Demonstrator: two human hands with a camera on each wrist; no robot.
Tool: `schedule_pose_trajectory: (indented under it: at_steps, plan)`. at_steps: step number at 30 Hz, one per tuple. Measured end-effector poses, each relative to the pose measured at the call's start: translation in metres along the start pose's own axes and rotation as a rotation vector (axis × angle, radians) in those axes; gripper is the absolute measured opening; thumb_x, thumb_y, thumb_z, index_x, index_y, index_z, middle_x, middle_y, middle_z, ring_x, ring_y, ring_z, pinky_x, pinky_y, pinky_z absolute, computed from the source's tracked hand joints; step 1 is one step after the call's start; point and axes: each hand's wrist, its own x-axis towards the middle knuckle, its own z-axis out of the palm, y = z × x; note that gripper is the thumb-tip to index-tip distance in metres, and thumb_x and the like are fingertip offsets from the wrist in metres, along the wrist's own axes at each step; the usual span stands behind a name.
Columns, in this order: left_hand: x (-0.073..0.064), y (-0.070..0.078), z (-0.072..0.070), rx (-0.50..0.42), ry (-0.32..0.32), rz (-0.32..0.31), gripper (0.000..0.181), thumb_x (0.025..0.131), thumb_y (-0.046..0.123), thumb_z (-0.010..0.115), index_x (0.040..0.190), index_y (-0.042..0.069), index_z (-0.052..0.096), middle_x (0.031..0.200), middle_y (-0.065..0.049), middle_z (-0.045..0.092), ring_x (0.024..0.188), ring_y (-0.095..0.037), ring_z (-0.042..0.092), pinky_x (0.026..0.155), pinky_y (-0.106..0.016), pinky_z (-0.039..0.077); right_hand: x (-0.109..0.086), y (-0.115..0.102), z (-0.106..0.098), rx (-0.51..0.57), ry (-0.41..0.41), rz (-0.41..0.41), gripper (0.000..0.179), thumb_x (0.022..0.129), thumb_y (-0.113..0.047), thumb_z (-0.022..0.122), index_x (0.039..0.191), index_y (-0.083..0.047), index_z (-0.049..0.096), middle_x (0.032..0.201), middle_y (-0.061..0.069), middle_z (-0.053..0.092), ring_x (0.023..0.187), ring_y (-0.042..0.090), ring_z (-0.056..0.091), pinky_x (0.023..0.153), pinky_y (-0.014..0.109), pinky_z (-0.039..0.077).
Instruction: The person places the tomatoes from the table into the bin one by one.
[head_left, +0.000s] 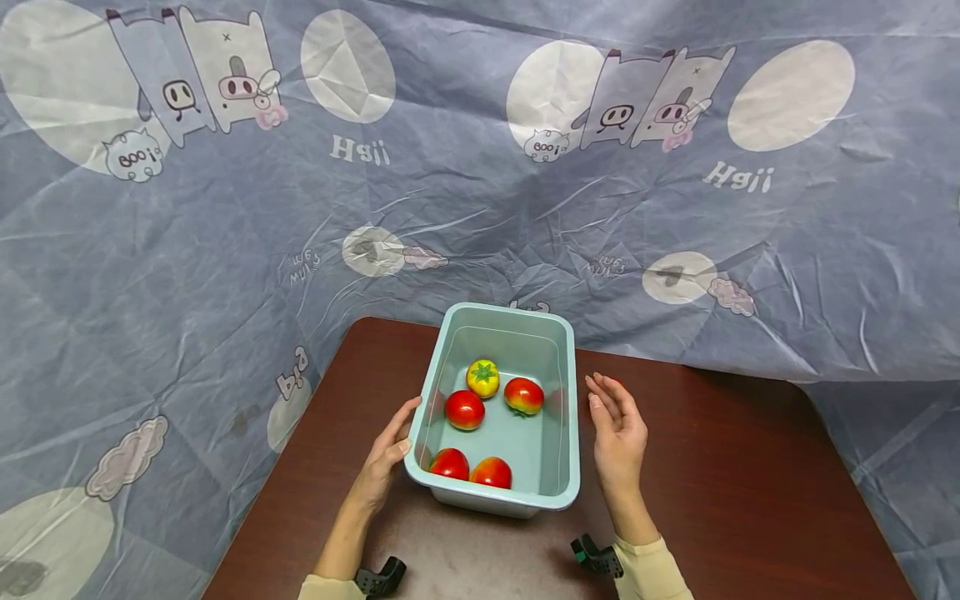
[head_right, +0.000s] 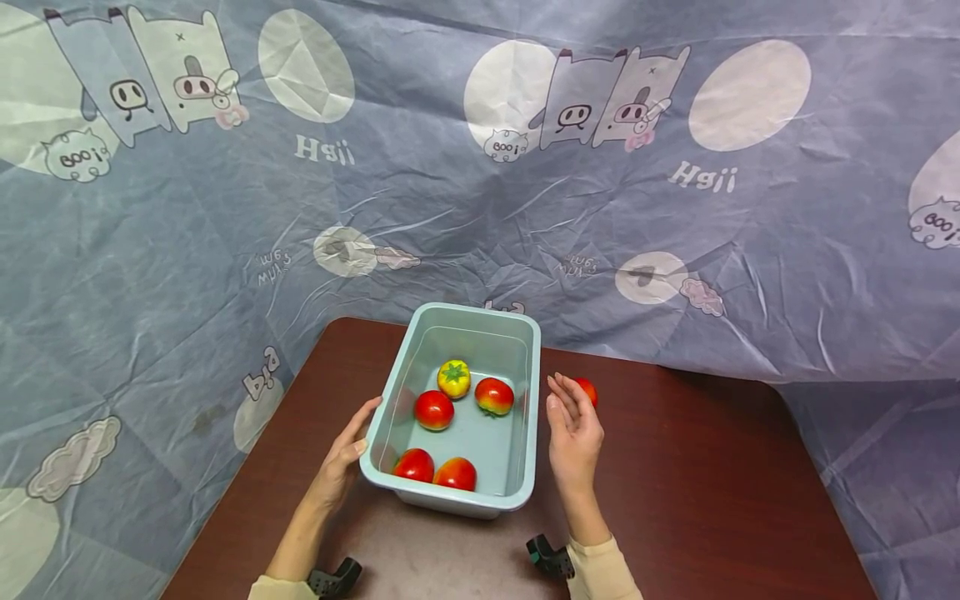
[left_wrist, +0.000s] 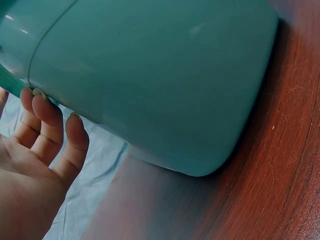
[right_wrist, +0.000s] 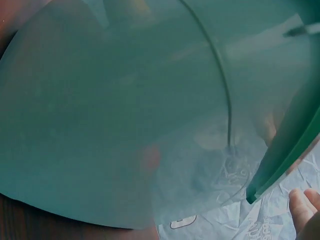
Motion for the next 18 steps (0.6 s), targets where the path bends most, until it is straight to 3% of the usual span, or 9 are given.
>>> schedule_pose_trajectory:
  at_steps: [10, 16, 18]
  plan:
    - [0.001, 0.002, -0.002, 0.003, 0.003, -0.009, 0.062, 0.094, 0.018, 0.038, 0.153, 0.007, 0.024, 0.137, -0.003, 0.053, 0.120, -0.013, 0.055, 0.099, -0.033, 0.044, 0.002, 0.004, -0.004, -0.021, 0.043, -0.018, 0.036, 0.091, 0.011, 0.053, 0.125, 0.021, 0.048, 0.121, 0.013, 0.065, 0.113, 0.022, 0.065, 0.090, 0.018, 0.050]
    - [0.001, 0.002, 0.000, 0.004, 0.001, -0.004, 0.062, 0.093, 0.016, 0.037, 0.153, 0.005, 0.024, 0.138, -0.002, 0.053, 0.121, -0.012, 0.055, 0.099, -0.031, 0.044, 0.002, 0.005, -0.009, -0.083, 0.113, 0.030, 0.035, 0.092, 0.007, 0.055, 0.125, 0.017, 0.052, 0.124, 0.029, 0.059, 0.112, 0.021, 0.065, 0.093, 0.016, 0.048]
    - [0.001, 0.002, 0.000, 0.003, -0.001, -0.001, 0.063, 0.093, 0.016, 0.037, 0.153, 0.005, 0.023, 0.139, -0.002, 0.052, 0.121, -0.012, 0.054, 0.100, -0.031, 0.044, 0.002, 0.007, -0.011, -0.096, 0.134, 0.053, 0.035, 0.092, 0.005, 0.057, 0.125, 0.016, 0.053, 0.125, 0.028, 0.059, 0.112, 0.021, 0.065, 0.093, 0.016, 0.048]
